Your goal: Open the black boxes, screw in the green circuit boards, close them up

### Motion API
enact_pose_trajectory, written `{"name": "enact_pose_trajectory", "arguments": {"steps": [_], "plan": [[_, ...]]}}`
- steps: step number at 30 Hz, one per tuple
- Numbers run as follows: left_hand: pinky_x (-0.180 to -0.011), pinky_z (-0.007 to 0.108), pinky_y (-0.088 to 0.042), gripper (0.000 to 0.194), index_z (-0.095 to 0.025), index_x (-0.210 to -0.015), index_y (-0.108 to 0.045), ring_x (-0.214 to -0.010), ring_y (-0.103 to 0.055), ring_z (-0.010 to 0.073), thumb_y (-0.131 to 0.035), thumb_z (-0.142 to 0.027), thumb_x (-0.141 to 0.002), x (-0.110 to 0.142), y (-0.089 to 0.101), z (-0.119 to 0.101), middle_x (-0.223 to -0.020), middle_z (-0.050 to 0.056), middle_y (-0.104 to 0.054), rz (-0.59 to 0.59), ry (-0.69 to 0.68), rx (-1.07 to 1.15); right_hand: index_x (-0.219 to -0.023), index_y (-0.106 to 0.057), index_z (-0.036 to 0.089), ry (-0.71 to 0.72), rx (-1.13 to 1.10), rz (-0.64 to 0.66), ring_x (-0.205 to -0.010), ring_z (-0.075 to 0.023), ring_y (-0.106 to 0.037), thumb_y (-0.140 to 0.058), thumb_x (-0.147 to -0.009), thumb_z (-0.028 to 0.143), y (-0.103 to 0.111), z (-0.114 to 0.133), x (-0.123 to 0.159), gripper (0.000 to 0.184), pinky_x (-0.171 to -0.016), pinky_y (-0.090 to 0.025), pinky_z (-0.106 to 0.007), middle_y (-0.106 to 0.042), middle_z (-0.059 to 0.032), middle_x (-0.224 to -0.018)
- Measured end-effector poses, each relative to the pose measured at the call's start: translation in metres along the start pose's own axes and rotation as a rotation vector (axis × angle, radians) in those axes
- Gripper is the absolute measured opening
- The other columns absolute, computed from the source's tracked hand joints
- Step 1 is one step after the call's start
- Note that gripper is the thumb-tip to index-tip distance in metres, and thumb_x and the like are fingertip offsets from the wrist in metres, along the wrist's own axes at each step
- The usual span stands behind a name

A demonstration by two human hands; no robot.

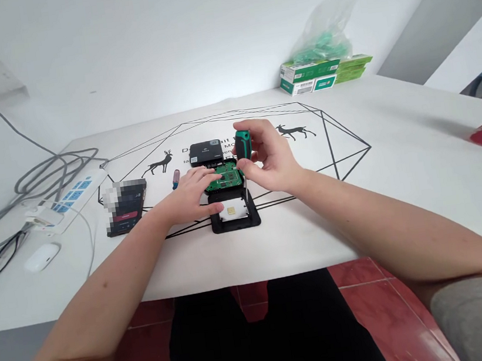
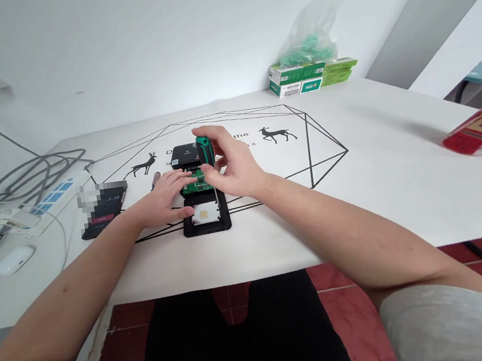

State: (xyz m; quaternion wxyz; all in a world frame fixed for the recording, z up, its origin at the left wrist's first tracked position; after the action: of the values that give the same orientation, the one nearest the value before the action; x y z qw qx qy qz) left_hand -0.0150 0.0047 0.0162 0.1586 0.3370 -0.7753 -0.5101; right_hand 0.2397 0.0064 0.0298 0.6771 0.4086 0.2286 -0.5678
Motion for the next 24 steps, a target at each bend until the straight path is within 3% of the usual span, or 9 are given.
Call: {"name": "enact_pose_trajectory", "arguments": {"steps": [6,13,20,24], "plan": [[-0.131,0.07,-0.022,0.09,-0.029,-0.159,-0.057,-0.162,-0.026,0.0481,-0.081,-0.074,-0.084,0.0003,-0.0001,-0.0021,-0.17,0.017,-0.045,0.036,-0.025,-0.007,-0.15,-0.053,0.036,0.003,-0.02,0.022,-0.105,-0.0307,-0.074,-0.071,-0.093,0.066,-0.0017,0.0026,0.0018,0.067,-0.075,-0.073,-0.051,-0.069,-0.0087,-0.123],[-0.129,0.068,-0.026,0.085,-0.032,-0.153,-0.062,-0.157,-0.033,0.0466,-0.086,-0.069,-0.081,-0.0016,-0.0022,-0.0008,-0.165,0.015,-0.05,0.053,-0.033,0.006,-0.15,-0.053,0.035,0.024,0.013,0.075,-0.098,-0.0266,-0.075,-0.068,-0.095,0.065,-0.006,0.0049,0.0041,0.064,-0.072,-0.073,-0.046,-0.069,-0.008,-0.126],[-0.13,0.066,-0.025,0.081,-0.032,-0.147,-0.068,-0.155,-0.036,0.0455,-0.089,-0.068,-0.078,-0.002,-0.0029,0.0002,-0.16,0.013,-0.056,0.033,-0.023,0.06,-0.152,-0.05,0.036,0.059,0.003,0.081,-0.098,-0.0261,-0.076,-0.065,-0.097,0.067,-0.0074,0.0028,0.0043,0.064,-0.077,-0.072,-0.049,-0.066,-0.0091,-0.137],[-0.13,0.064,-0.026,0.08,-0.031,-0.149,-0.066,-0.155,-0.035,0.044,-0.086,-0.069,-0.081,-0.0013,-0.0033,-0.0009,-0.161,0.012,-0.054,0.053,-0.019,0.024,-0.151,-0.052,0.036,0.042,-0.008,0.066,-0.096,-0.0265,-0.075,-0.067,-0.096,0.064,-0.0062,0.0004,0.005,0.064,-0.076,-0.072,-0.05,-0.068,-0.0086,-0.13]]}}
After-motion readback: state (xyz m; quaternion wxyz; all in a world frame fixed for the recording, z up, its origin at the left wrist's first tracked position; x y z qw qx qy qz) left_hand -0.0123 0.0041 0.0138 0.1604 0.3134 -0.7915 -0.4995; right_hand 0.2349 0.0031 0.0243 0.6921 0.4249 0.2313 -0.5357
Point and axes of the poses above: each hand's wrist, its own x-axis away from the middle knuckle, its own y-axis out of the back of the hand, z = x × y, the point moved 2 cm from there along -x, towards the middle knuckle
